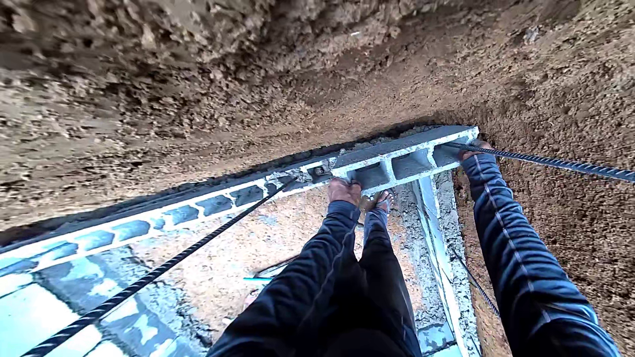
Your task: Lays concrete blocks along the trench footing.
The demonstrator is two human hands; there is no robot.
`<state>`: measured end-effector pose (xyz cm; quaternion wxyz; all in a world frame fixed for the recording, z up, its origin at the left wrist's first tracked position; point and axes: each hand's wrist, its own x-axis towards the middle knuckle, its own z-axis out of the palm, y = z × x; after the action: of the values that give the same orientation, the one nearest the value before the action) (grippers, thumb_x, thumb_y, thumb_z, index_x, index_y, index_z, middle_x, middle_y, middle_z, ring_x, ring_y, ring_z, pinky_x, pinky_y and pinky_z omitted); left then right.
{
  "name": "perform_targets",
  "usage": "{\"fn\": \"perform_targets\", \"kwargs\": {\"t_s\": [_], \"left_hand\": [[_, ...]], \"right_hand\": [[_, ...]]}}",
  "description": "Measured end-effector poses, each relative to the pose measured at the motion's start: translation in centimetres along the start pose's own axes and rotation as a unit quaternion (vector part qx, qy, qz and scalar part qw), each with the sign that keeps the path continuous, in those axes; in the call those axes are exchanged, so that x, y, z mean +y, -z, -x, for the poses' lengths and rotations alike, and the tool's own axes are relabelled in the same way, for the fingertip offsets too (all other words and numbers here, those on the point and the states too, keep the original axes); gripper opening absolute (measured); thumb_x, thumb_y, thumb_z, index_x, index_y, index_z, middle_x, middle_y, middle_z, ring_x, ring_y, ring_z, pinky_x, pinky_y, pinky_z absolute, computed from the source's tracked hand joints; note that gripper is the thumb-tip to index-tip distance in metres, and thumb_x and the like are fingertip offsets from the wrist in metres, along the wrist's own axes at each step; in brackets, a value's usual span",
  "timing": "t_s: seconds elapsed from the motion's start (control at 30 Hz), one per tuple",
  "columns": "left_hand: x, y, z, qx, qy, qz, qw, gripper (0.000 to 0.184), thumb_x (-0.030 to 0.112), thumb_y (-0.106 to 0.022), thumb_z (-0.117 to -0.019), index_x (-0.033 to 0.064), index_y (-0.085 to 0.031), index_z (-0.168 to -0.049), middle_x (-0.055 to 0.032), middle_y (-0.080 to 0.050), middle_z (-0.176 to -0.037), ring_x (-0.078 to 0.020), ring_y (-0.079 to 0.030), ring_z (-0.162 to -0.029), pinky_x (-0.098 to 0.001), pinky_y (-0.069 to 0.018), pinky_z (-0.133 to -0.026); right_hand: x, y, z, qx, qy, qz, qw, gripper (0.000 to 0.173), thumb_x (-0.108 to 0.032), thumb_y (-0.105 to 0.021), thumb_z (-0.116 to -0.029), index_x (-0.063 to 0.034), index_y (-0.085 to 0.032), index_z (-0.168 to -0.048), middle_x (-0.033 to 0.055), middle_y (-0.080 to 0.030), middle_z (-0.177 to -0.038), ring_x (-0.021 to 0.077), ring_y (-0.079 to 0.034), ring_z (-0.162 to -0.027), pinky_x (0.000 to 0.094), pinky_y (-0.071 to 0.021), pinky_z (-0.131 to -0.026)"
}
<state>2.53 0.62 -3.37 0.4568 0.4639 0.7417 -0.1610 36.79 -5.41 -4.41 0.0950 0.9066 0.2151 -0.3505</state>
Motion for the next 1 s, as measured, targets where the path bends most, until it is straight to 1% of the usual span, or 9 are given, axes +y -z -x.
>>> {"fn": "perform_targets", "kwargs": {"t_s": [0.1, 0.23, 0.33, 0.5, 0.6, 0.67, 0.73, 0.83, 1.0], "left_hand": [[-0.2, 0.1, -0.3, -0.001, 0.001, 0.007, 1.000, 0.031, 0.025, -0.070, -0.0935, -0.0038, -0.068, -0.106, -0.0259, -0.071, -0.107, -0.0424, -0.068, -0.106, -0.0629, -0.0521, -0.092], [-0.5, -0.3, -0.8, 0.001, -0.001, 0.014, 1.000, 0.029, 0.023, -0.070, -0.0936, -0.0047, -0.069, -0.102, -0.0265, -0.071, -0.105, -0.0419, -0.069, -0.103, -0.0625, -0.0521, -0.091], [-0.3, -0.5, -0.7, 0.008, -0.001, 0.018, 1.000, 0.029, 0.024, -0.071, -0.0926, -0.0039, -0.069, -0.103, -0.0259, -0.071, -0.105, -0.0416, -0.069, -0.104, -0.0627, -0.0523, -0.092], [0.1, 0.1, -0.3, -0.004, 0.031, 0.014, 0.999, 0.032, 0.025, -0.071, -0.0930, -0.0038, -0.068, -0.106, -0.0265, -0.071, -0.108, -0.0425, -0.069, -0.107, -0.0627, -0.0524, -0.092], [-0.5, -0.2, -0.2, -0.007, 0.012, 0.014, 1.000, 0.031, 0.025, -0.070, -0.0933, -0.0028, -0.069, -0.105, -0.0259, -0.071, -0.107, -0.0420, -0.069, -0.106, -0.0634, -0.0520, -0.092], [-0.6, -0.3, -0.4, 0.004, -0.005, 0.021, 1.000, 0.029, 0.025, -0.070, -0.0930, -0.0029, -0.069, -0.103, -0.0256, -0.071, -0.105, -0.0422, -0.069, -0.104, -0.0637, -0.0522, -0.091], [-0.9, -0.3, -0.3, -0.001, 0.003, 0.023, 1.000, 0.030, 0.025, -0.070, -0.0936, -0.0029, -0.069, -0.104, -0.0262, -0.071, -0.105, -0.0425, -0.069, -0.104, -0.0641, -0.0520, -0.092], [-0.7, -0.5, -0.5, -0.005, 0.004, 0.026, 1.000, 0.030, 0.025, -0.069, -0.0943, -0.0033, -0.069, -0.105, -0.0263, -0.071, -0.105, -0.0422, -0.069, -0.105, -0.0638, -0.0518, -0.093], [-0.7, -0.4, -0.3, 0.002, -0.005, 0.012, 1.000, 0.030, 0.026, -0.068, -0.0954, -0.0041, -0.068, -0.102, -0.0264, -0.071, -0.104, -0.0422, -0.069, -0.104, -0.0633, -0.0518, -0.092]], "right_hand": [[-0.2, 0.1, -0.1, 0.003, 0.006, 0.001, 1.000, 0.035, -0.025, -0.070, -0.0952, -0.0039, -0.071, -0.122, 0.0244, -0.069, -0.126, 0.0416, -0.062, -0.125, 0.0642, -0.0443, -0.106], [-0.3, -0.1, 0.1, 0.008, 0.001, -0.014, 1.000, 0.033, -0.024, -0.070, -0.0947, -0.0026, -0.072, -0.119, 0.0247, -0.069, -0.124, 0.0414, -0.062, -0.123, 0.0632, -0.0451, -0.106], [-0.1, 0.0, -0.1, 0.015, -0.001, -0.014, 1.000, 0.033, -0.025, -0.071, -0.0937, -0.0028, -0.072, -0.119, 0.0243, -0.069, -0.123, 0.0417, -0.062, -0.123, 0.0636, -0.0451, -0.105], [-0.3, -0.5, 0.1, 0.022, 0.006, -0.003, 1.000, 0.035, -0.025, -0.070, -0.0948, -0.0020, -0.072, -0.121, 0.0251, -0.068, -0.128, 0.0411, -0.060, -0.127, 0.0626, -0.0432, -0.108], [0.0, 0.5, 1.7, 0.019, 0.042, -0.024, 0.999, 0.033, -0.022, -0.071, -0.0947, -0.0015, -0.072, -0.120, 0.0253, -0.069, -0.125, 0.0405, -0.062, -0.124, 0.0619, -0.0439, -0.107], [0.1, 1.1, 1.5, 0.021, 0.058, -0.028, 0.998, 0.031, -0.021, -0.071, -0.0949, -0.0015, -0.072, -0.119, 0.0257, -0.069, -0.123, 0.0419, -0.063, -0.123, 0.0633, -0.0445, -0.106], [0.4, 0.4, 1.0, 0.032, 0.055, -0.016, 0.998, 0.031, -0.023, -0.070, -0.0943, -0.0022, -0.073, -0.117, 0.0255, -0.070, -0.121, 0.0425, -0.063, -0.121, 0.0647, -0.0453, -0.103], [0.4, 0.3, 0.6, 0.034, 0.047, -0.007, 0.998, 0.030, -0.024, -0.070, -0.0947, -0.0034, -0.073, -0.116, 0.0248, -0.070, -0.120, 0.0421, -0.064, -0.120, 0.0650, -0.0452, -0.103], [-0.3, 0.8, 2.1, 0.031, 0.061, -0.011, 0.998, 0.032, -0.022, -0.066, -0.0981, 0.0004, -0.071, -0.121, 0.0266, -0.068, -0.126, 0.0416, -0.062, -0.125, 0.0621, -0.0434, -0.108]]}}
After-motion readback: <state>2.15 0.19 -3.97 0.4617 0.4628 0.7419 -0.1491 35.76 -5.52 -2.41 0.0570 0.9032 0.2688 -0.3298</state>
